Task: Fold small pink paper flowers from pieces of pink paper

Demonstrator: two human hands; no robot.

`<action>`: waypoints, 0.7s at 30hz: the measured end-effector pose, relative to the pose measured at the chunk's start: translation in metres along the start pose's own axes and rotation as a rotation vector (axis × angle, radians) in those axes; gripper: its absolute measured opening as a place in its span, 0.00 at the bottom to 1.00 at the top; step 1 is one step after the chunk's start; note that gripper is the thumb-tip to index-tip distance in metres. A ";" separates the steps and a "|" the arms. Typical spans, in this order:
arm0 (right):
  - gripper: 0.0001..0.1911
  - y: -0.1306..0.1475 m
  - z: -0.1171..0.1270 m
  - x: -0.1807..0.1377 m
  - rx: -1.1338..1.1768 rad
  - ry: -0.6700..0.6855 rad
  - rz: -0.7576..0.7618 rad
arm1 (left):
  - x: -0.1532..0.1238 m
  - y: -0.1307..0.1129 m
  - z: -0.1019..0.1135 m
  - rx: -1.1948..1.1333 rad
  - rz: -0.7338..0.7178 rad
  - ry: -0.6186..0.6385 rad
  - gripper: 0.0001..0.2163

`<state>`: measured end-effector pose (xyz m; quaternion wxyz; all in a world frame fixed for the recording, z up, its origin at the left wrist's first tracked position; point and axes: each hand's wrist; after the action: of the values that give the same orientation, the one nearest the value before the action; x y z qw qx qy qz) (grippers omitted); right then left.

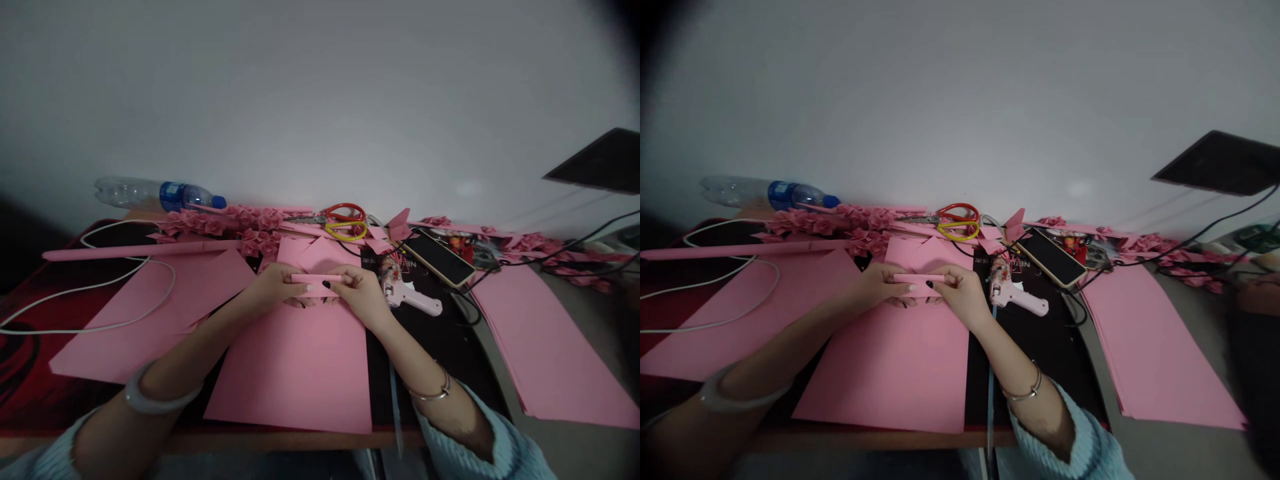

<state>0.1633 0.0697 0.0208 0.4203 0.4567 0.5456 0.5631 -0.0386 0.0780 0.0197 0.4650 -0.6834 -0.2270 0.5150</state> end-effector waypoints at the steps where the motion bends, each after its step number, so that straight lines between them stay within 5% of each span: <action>1: 0.08 0.000 0.000 0.000 -0.050 0.012 0.020 | 0.000 0.000 0.000 0.016 -0.005 0.002 0.03; 9: 0.07 0.001 -0.001 -0.002 -0.411 0.212 0.165 | -0.007 -0.002 -0.006 0.189 -0.018 0.087 0.02; 21: 0.17 0.005 -0.002 -0.003 -0.461 0.269 0.181 | -0.010 -0.005 -0.007 0.188 0.023 0.155 0.03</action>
<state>0.1619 0.0658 0.0260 0.3847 0.3171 0.4111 0.7632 -0.0348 0.0694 0.0287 0.5373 -0.6771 -0.1329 0.4849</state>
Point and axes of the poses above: each hand's wrist, its own x-axis towards the middle knuckle, its own z-axis out of the back of the hand, y = z × x, and after that the axes turned 8 degrees about z, right-handed
